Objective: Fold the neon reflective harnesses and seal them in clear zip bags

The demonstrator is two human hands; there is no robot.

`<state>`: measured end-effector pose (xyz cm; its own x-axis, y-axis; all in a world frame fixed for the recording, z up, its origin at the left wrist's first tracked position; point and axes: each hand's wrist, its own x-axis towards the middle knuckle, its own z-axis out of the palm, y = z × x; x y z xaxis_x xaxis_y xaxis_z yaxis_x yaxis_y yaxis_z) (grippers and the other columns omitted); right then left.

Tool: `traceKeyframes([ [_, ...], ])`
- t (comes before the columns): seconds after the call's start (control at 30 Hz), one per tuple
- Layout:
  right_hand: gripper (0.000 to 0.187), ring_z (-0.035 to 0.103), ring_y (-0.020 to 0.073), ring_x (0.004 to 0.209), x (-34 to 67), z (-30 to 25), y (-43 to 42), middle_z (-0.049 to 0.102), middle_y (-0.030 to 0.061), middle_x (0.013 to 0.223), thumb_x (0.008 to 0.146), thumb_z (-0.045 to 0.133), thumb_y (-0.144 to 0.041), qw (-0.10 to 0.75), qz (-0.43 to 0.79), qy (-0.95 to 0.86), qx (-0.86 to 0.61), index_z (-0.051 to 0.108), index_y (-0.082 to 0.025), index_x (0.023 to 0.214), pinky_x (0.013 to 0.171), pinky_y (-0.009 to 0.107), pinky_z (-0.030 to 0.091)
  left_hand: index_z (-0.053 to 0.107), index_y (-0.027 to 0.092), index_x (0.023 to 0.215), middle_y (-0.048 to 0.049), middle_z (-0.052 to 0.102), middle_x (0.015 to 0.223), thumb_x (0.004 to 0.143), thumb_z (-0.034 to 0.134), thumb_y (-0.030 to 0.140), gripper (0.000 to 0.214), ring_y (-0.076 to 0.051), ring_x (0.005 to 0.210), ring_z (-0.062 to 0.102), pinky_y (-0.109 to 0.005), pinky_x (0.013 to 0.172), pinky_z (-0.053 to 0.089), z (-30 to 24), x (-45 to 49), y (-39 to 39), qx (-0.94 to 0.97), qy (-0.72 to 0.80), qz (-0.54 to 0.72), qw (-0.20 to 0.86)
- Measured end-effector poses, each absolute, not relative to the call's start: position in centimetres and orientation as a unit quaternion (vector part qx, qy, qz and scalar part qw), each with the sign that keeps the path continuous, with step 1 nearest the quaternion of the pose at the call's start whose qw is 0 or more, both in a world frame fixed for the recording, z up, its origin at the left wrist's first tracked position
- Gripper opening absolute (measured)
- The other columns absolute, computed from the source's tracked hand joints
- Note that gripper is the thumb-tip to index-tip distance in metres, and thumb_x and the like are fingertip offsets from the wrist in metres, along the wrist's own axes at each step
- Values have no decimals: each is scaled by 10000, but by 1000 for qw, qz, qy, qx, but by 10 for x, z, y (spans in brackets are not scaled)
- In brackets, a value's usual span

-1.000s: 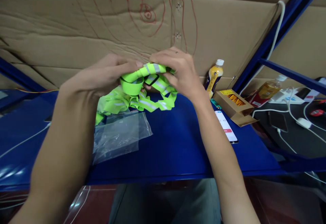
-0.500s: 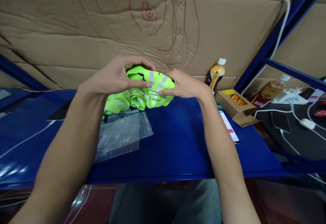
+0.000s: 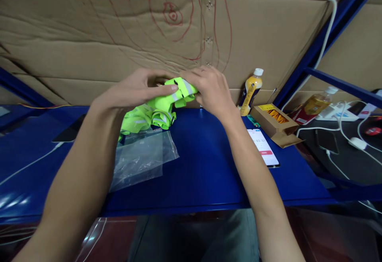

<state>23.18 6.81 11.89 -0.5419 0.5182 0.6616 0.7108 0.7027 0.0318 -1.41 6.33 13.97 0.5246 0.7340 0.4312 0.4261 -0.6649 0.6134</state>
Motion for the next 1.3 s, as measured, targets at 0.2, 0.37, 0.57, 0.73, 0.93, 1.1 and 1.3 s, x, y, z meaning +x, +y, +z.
traceKeyframes([
  [0.2,446,652,399,1327,227,128,57,731,151,1434,974,749,-279,283,-106,-887,-348,702,-196,1409,1103,510,514,780,173,1193,-104,820,1136,743,954,431,547,-278,1005,782,-364,824,610,133,-19,76,815,330,369,302],
  [0.37,558,704,314,1077,238,130,62,777,100,1169,850,933,-406,237,-7,-914,-329,713,-170,1305,980,412,518,770,204,1182,-87,809,1238,777,905,338,447,-309,1145,750,-450,1038,570,137,-8,65,879,275,347,175],
  [0.57,362,557,178,757,244,133,70,635,-18,741,776,1000,-378,244,32,-897,-367,704,-171,803,779,326,400,777,236,1234,-81,801,1289,880,842,394,393,-330,1225,725,-472,1118,525,138,-2,62,903,244,342,88],
  [0.73,370,530,160,791,248,138,66,610,-21,800,772,999,-425,275,64,-903,-323,740,-167,830,760,310,352,738,235,1340,-107,743,1432,996,743,575,483,-332,1338,675,-452,1171,515,135,-4,66,905,211,338,149],
  [0.93,382,561,166,793,251,143,62,658,-11,831,808,971,-504,283,58,-917,-274,759,-195,882,768,313,394,746,194,845,-49,730,863,1018,578,810,662,-235,803,704,-342,710,550,122,-4,79,862,296,310,271],
  [1.1,207,675,293,929,246,139,63,763,77,976,880,896,-422,325,-38,-890,-318,791,-257,947,863,434,551,783,204,864,-62,760,851,878,723,907,706,-227,737,730,-341,658,595,114,-4,82,743,272,339,509],
  [1.3,445,620,376,1335,235,129,64,751,68,1395,955,679,-232,374,-158,-845,-349,778,-365,1368,1145,591,562,770,146,858,-84,779,833,729,1021,558,499,-243,750,747,-400,697,664,119,5,80,619,284,431,591],
])
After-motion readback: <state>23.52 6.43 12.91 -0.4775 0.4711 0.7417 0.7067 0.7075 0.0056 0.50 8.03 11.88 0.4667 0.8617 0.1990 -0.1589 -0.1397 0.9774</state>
